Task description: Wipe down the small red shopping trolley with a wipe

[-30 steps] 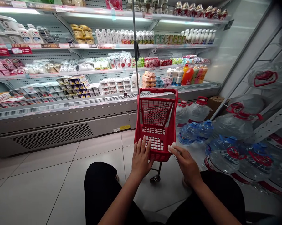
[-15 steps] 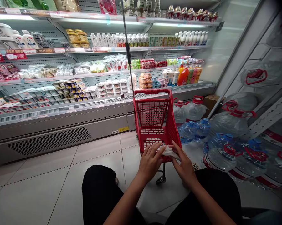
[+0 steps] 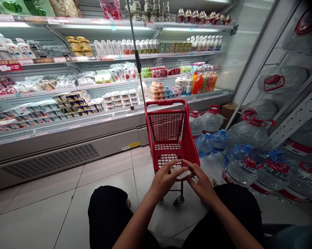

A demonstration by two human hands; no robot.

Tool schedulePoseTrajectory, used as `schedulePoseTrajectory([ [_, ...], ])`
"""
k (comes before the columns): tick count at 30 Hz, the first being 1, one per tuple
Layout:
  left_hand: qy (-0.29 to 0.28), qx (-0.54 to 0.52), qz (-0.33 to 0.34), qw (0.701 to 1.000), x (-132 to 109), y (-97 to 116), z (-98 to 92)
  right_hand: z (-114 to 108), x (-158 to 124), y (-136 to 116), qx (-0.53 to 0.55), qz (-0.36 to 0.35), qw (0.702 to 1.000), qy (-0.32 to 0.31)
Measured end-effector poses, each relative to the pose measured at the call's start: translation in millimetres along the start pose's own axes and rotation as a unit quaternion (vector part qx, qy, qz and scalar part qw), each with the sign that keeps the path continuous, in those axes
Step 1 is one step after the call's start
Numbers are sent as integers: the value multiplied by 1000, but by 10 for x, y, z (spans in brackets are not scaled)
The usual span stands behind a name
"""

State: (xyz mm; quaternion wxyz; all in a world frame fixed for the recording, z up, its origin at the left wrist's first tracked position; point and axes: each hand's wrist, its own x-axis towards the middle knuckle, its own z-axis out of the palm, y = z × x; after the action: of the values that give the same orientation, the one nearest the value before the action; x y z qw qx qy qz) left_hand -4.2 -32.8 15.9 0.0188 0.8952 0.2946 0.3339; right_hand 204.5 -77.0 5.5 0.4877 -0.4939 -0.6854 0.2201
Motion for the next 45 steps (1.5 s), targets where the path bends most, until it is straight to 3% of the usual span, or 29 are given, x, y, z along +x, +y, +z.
schedulePoseTrajectory([
  [4,7,9,-1,1000,42,-17,-64,-44,26,42,22,24,999,12],
  [9,44,-25,-62,997,107,43,-190,-101,56,66,63,55,996,18],
  [12,43,-127,-108,985,138,128,-293,-86,64,25,133,88,987,-6],
  [14,24,-278,-152,948,146,185,-335,-55,69,-8,167,112,979,-8],
  [17,-1,-497,-237,835,142,233,-334,-9,82,-37,202,140,969,5],
  [19,6,-556,-296,776,131,234,-308,6,92,-39,213,147,966,14],
  [21,23,-552,-335,763,109,217,-287,8,103,-33,214,150,965,24],
  [24,27,-483,-345,804,52,190,-292,-11,134,-14,212,150,964,61],
  [27,-3,-358,-317,878,-18,187,-327,-53,211,13,170,125,974,82],
  [29,-26,-228,-267,936,-53,188,-335,-81,298,39,93,90,990,53],
  [31,-25,-88,-209,974,-69,179,-309,-88,409,72,-4,41,999,6],
  [34,5,40,-148,988,-65,138,-200,-47,583,123,-129,-47,990,-42],
  [38,-5,74,-119,990,-57,71,-9,27,694,149,-183,-112,975,-49],
  [41,-11,82,-127,988,-72,41,77,28,612,157,-218,-149,964,-38],
  [45,-5,93,-120,988,-100,-27,76,-43,385,267,-259,-196,942,-85],
])
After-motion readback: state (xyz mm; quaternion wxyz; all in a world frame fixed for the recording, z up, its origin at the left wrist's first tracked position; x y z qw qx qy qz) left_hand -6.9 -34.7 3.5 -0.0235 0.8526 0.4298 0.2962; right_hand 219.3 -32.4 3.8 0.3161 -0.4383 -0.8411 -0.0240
